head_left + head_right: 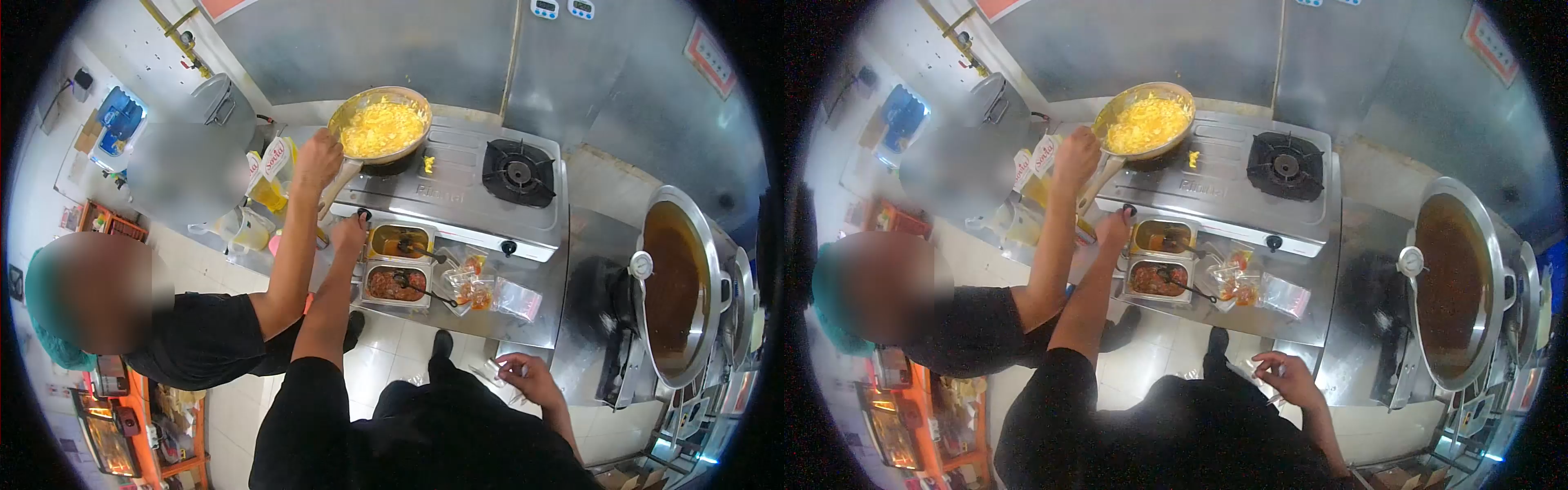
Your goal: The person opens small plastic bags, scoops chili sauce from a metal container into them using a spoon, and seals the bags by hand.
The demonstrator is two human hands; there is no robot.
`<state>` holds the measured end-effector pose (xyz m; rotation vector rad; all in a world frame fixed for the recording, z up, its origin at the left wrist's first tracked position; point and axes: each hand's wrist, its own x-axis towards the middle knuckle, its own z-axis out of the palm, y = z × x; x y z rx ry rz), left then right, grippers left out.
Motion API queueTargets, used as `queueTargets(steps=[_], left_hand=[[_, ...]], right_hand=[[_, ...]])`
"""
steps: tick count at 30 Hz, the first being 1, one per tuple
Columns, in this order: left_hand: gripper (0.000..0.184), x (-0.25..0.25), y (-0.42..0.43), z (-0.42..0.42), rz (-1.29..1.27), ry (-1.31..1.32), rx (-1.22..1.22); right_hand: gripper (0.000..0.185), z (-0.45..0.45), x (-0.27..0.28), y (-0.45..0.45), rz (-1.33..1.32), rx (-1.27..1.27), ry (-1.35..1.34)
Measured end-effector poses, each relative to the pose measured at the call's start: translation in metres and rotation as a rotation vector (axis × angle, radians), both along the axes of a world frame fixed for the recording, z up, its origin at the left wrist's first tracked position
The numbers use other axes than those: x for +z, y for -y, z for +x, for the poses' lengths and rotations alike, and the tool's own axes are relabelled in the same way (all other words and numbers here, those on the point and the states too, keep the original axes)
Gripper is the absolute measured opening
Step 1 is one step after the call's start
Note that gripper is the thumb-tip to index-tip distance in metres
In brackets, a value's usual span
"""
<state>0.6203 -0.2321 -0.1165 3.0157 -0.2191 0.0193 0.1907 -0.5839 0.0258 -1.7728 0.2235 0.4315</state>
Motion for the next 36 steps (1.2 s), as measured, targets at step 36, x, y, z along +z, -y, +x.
queueTargets(steps=[36], left_hand=[[0.027, 0.144, 0.081, -0.273, -1.280, -0.514, 0.001]], right_hand=[[0.027, 0.140, 0.001, -0.090, -0.098, -0.009, 0.693]])
